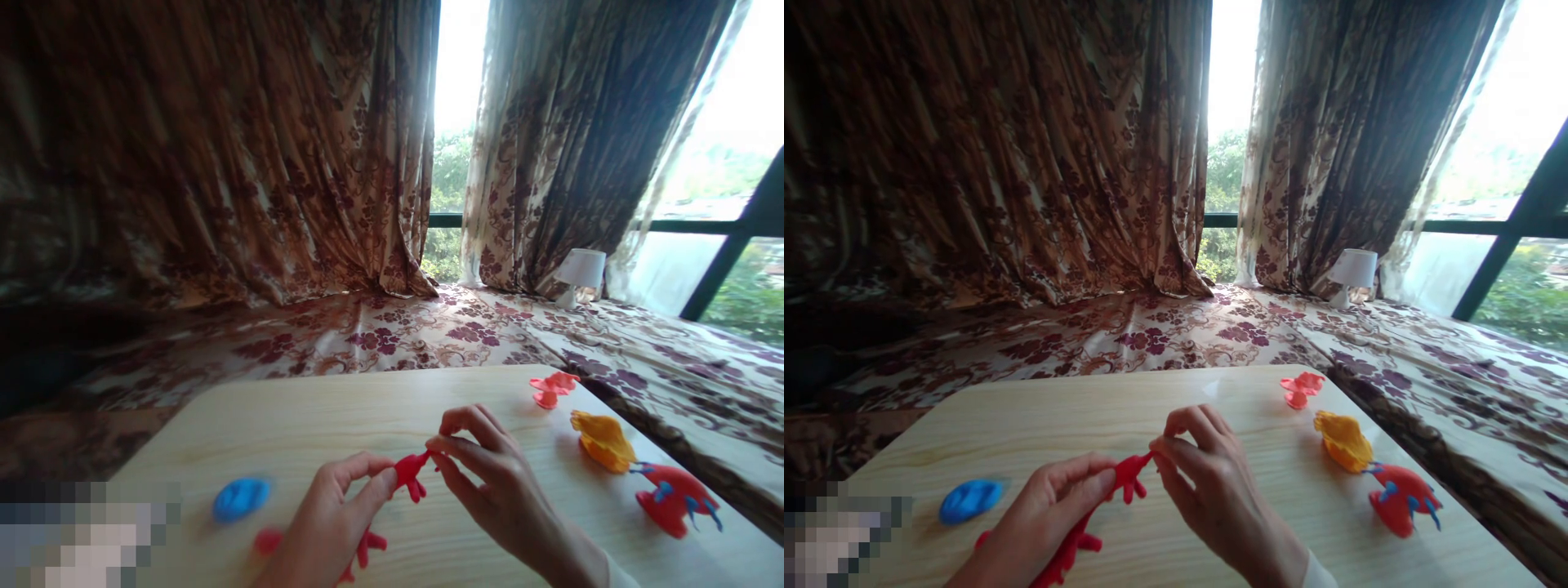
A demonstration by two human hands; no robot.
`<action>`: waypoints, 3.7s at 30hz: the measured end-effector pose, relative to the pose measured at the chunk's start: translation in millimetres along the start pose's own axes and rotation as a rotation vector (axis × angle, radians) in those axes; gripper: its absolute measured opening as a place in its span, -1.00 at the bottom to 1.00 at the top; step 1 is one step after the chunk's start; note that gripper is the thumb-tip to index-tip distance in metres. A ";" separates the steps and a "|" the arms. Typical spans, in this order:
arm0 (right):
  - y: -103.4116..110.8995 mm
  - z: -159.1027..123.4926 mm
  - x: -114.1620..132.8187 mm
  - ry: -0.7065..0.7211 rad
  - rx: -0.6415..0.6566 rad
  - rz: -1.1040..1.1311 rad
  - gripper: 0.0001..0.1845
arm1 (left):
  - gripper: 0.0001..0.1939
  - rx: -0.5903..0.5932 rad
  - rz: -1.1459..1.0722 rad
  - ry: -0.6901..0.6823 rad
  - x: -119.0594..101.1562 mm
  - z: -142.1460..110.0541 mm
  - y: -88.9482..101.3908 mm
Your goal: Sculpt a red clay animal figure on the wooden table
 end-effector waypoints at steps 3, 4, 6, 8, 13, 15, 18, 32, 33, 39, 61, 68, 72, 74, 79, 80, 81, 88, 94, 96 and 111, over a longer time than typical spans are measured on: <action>-1.1 -0.2 0.5 -0.003 0.030 -0.005 -0.79 | -0.51 -0.015 -0.025 -0.005 -1.3 0.3 0.8; -1.6 -0.3 0.3 -0.003 0.032 -0.008 -0.79 | -0.52 -0.020 -0.033 -0.006 -1.4 0.6 1.1; -2.6 -0.7 -0.4 -0.004 0.037 -0.014 -0.80 | -0.53 -0.028 -0.036 -0.006 -1.7 1.0 1.2; -3.8 -1.1 -0.9 -0.010 0.043 -0.012 -0.83 | -0.53 -0.031 -0.033 -0.011 -2.5 0.9 0.4; -7.4 -1.5 -0.8 -0.060 0.069 0.082 -0.87 | -0.52 -0.005 -0.076 -0.029 -6.3 -1.0 -5.2; -7.2 -0.9 -0.6 -0.079 0.055 0.141 -0.87 | -0.51 -0.008 -0.104 -0.036 -7.3 -1.3 -6.5; -3.6 0.9 -2.1 -0.116 -0.004 0.241 -0.86 | -0.52 -0.019 -0.141 -0.031 -7.5 -0.8 -6.2; -1.0 1.3 -5.5 -0.228 0.016 0.329 -0.82 | -0.58 0.009 -0.275 0.023 -11.6 -3.6 -3.2; -1.9 1.1 -5.9 -0.220 0.017 0.325 -0.82 | -0.59 0.007 -0.274 0.022 -11.4 -3.9 -3.1; -7.9 1.6 -8.8 -0.224 0.032 0.315 -0.87 | -0.58 -0.019 -0.252 0.013 -9.3 -1.0 -3.4; -5.9 0.0 -19.1 -0.274 -0.172 0.355 -0.89 | -0.70 -0.186 -0.617 0.140 -1.9 1.2 0.2; -8.9 0.6 -14.8 -0.181 -0.153 0.267 -0.80 | -0.76 -0.118 -0.668 0.155 2.0 2.3 0.2; -7.3 0.4 -12.3 -0.176 -0.152 0.276 -0.85 | -0.76 -0.104 -0.664 0.157 3.7 2.9 -1.1; -6.5 -0.1 -10.3 -0.160 -0.146 0.277 -0.87 | -0.75 -0.113 -0.655 0.156 4.3 2.7 -1.8; -7.4 -1.8 -5.1 -0.147 -0.121 0.292 -0.87 | -0.66 -0.183 -0.536 0.157 5.8 0.2 -2.0; -7.3 -1.8 -4.3 -0.146 -0.129 0.301 -0.87 | -0.65 -0.176 -0.493 0.139 5.5 0.1 -2.2; -7.0 -1.6 -3.8 -0.147 -0.140 0.310 -0.87 | -0.63 -0.159 -0.448 0.112 4.8 0.4 -2.4; -5.6 0.9 -8.5 -0.221 -0.185 0.317 -0.89 | -0.64 -0.033 -0.203 -0.039 -0.1 4.7 -4.1; -8.4 -1.1 -8.5 -0.200 -0.147 0.224 -0.90 | -0.65 -0.034 -0.148 -0.060 -2.3 2.1 -4.9; -9.4 -2.5 -7.8 -0.176 -0.128 0.143 -0.89 | -0.65 -0.034 -0.143 -0.066 -2.3 1.5 -4.9; -10.1 -1.6 -5.6 -0.158 -0.088 0.225 -0.88 | -0.64 -0.022 -0.202 -0.054 4.0 4.0 -4.7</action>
Point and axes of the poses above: each hand's wrist, its own z-axis towards the middle knuckle, its own y-axis out of the back of the hand, x = y × z, the point moved 3 cm from there along z, towards the middle knuckle, and after that the axes turned 14 degrees about -y, right-handed, at the moved point
